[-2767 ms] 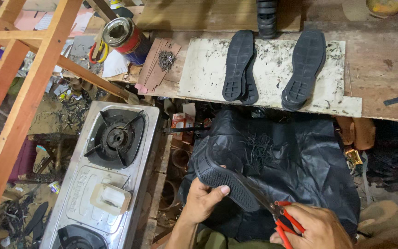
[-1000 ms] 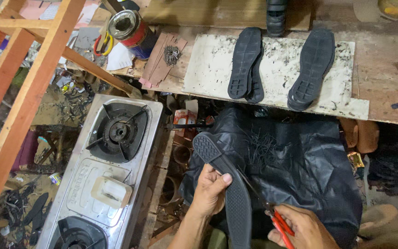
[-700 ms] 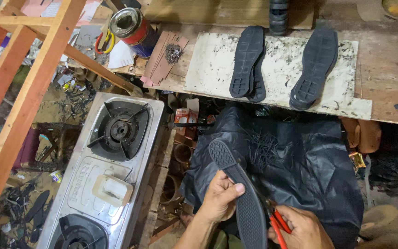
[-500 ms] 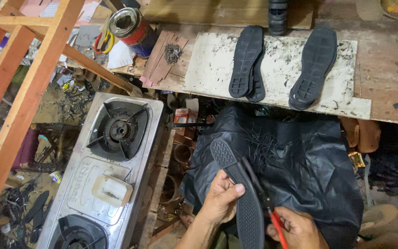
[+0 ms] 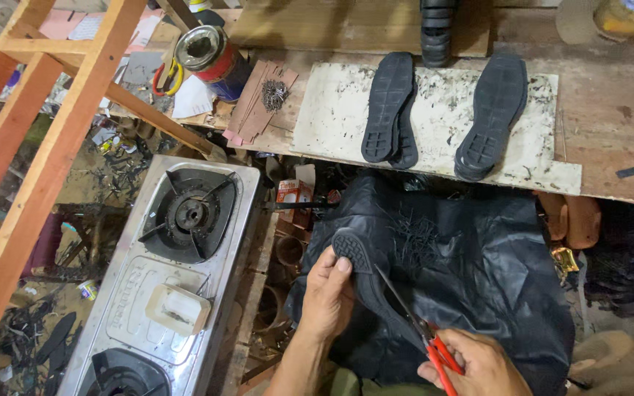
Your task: The person uses red-handled shears to trim the edges of black rubber shoe soles. They repeatedly pick up a sole, trim its perimeter, and place it back on the workbench among other soles.
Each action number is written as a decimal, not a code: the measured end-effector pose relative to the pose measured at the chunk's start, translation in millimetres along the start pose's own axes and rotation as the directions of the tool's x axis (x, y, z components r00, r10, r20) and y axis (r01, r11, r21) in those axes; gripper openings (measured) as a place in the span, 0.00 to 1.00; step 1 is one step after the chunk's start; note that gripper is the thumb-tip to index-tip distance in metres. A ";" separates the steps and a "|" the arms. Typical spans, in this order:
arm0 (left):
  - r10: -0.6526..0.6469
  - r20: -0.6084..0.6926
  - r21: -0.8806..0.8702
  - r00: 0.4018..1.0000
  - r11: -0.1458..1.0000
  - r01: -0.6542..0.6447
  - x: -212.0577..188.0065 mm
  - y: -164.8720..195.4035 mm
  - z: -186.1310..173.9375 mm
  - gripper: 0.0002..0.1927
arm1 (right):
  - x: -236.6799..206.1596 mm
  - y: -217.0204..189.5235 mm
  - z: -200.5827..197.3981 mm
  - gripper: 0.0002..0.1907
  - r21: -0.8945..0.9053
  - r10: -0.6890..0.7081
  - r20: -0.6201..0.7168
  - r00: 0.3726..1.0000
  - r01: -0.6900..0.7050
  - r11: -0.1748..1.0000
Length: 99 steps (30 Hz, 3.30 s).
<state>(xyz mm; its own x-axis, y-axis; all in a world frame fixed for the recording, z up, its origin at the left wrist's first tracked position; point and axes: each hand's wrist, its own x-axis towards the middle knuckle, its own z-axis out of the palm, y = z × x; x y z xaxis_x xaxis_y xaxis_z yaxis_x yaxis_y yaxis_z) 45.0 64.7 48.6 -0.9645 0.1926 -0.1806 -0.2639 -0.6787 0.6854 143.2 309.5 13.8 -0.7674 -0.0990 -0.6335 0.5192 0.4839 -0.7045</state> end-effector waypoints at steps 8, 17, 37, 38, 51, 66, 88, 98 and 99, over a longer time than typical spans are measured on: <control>0.007 0.101 0.043 0.995 0.999 -0.011 -12.1 -15.6 3.7 0.18 | -15.7 -60.9 -7.2 0.39 -0.187 -0.574 -0.305 0.760 0.543 0.819; -0.012 0.148 0.003 0.989 1.000 0.011 -18.8 -22.1 6.1 0.17 | -20.4 -95.1 -15.4 0.34 -0.227 -0.469 -0.251 0.847 0.420 0.879; -0.175 0.336 0.704 0.925 0.699 -0.123 -14.8 53.4 -5.2 0.18 | -18.9 -10.8 -46.7 0.32 -0.308 -0.601 -0.099 0.793 0.550 0.776; -0.187 0.341 0.702 0.921 0.702 -0.117 -15.0 55.4 -4.3 0.18 | -19.0 -8.0 -47.5 0.32 -0.293 -0.539 -0.092 0.838 0.494 0.818; -0.177 0.414 0.670 0.893 0.724 -0.167 -18.5 42.0 9.6 0.19 | -23.8 -39.0 -40.0 0.47 -0.424 -0.523 -0.119 0.844 0.433 0.796; -0.206 0.492 0.743 0.846 0.606 -0.284 -19.2 67.7 27.4 0.20 | -26.7 -17.1 -48.8 0.40 -0.404 -0.635 -0.110 0.765 0.549 0.731; -0.235 0.609 0.787 0.758 0.302 -0.538 -14.9 92.2 26.3 0.19 | -25.4 18.8 -69.2 0.28 -0.565 -0.663 0.154 0.733 0.616 0.549; -0.031 0.557 0.795 0.830 0.310 -0.522 -20.7 66.1 -10.9 0.51 | -20.8 4.3 -66.2 0.28 -0.528 -0.508 -0.049 0.860 0.409 0.744; -0.038 0.488 0.786 0.872 0.454 -0.420 -20.0 62.1 -13.8 0.51 | -21.3 -1.3 -63.3 0.29 -0.527 -0.460 -0.079 0.884 0.355 0.772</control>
<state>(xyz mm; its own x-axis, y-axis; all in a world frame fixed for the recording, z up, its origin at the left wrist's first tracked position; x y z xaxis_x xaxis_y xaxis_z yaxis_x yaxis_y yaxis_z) 47.7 8.9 84.9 -0.8263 0.5397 0.1610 0.2928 0.1674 0.9414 135.1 366.0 48.4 -0.9471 -0.2419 -0.2107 -0.0700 0.7968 -0.6001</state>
